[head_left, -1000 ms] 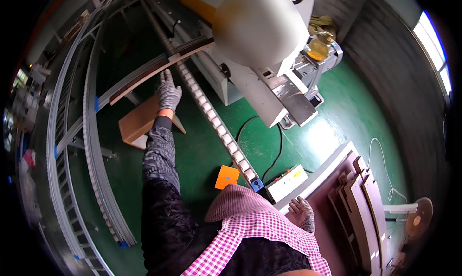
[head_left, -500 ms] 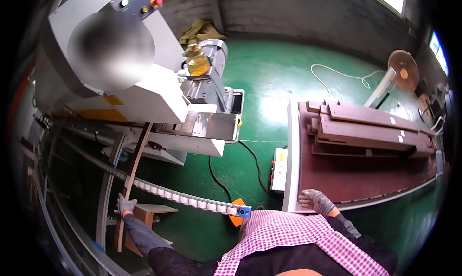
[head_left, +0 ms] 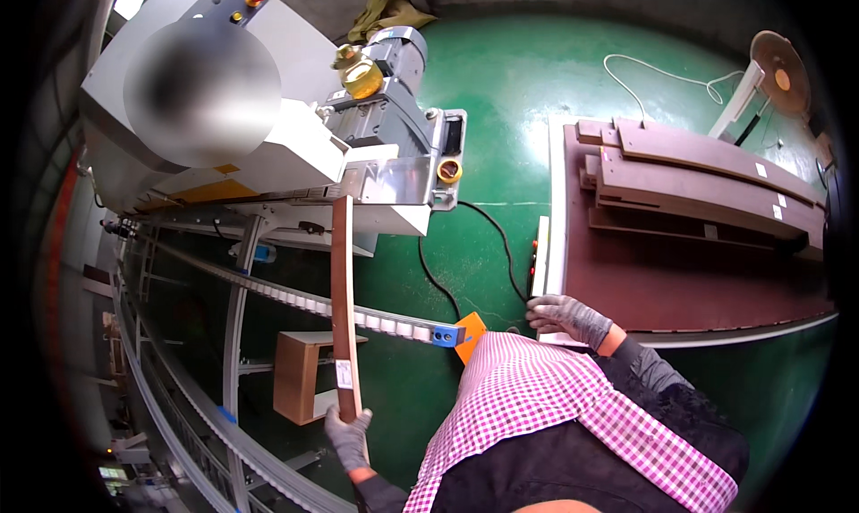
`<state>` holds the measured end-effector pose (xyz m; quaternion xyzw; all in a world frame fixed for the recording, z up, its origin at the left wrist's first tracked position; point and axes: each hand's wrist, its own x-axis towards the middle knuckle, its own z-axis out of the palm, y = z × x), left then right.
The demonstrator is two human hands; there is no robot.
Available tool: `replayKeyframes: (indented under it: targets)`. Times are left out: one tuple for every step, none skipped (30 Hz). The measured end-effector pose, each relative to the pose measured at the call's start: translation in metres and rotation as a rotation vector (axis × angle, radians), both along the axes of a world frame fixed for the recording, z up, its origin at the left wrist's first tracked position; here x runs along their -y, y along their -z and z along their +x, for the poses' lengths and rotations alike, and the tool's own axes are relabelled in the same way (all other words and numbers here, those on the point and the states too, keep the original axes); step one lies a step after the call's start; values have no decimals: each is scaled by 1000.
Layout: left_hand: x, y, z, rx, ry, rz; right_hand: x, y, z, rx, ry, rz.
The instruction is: The person picks up wooden planks from a stack and feeds them one at a time into an edge-banding machine, repeating this process for several planks.
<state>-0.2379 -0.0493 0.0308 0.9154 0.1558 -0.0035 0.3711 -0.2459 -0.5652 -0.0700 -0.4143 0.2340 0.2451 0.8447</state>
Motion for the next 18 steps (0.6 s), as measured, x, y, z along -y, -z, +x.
replayKeyframes:
  targets:
    - [13, -9, -18, -41, 2, 33, 0, -16, -2, 122, -128, -60]
    - [27, -14, -32, 65, -15, -73, -2, -31, -2, 174, -223, -119]
    - [38, -21, -32, 98, 65, 7, -4, -46, -3, 307, -318, -148]
    - [50, -29, -31, 132, 150, 85, -3, -59, -6, 380, -401, -249]
    - [67, -37, -26, 95, 204, 167, -1, -71, -9, 497, -477, -341]
    - [84, -48, -20, 162, 344, 280, -2, -80, -13, 593, -481, -347]
    - [109, -57, -11, 204, 418, 298, -1, -86, -15, 614, -505, -417]
    - [138, -64, 0, 238, 506, 303, 7, -91, -24, 716, -451, -386]
    - [170, -70, 13, 270, 608, 303, 9, -91, -24, 709, -424, -382]
    - [204, -75, 23, 262, 740, 287, 11, -92, -30, 681, -317, -335]
    - [240, -76, 30, 270, 877, 299, 20, -89, -39, 724, -156, -289]
    - [277, -74, 34, 262, 977, 306, 22, -86, -43, 600, 21, -98]
    - [311, -71, 35, 247, 1073, 311, 28, -82, -50, 471, 192, 94]
    - [341, -69, 36, 254, 1194, 279, 40, -77, -63, 434, 384, 138]
    - [366, -65, 36, 282, 1315, 238, 54, -69, -75, 371, 570, 221]
    - [388, -61, 37, 293, 1385, 247, 71, -60, -88, 385, 692, 280]
    - [407, -57, 41, 306, 1459, 287, 95, -50, -99, 228, 765, 231]
    - [420, -53, 44, 333, 1490, 346, 117, -39, -109, 230, 858, 197]
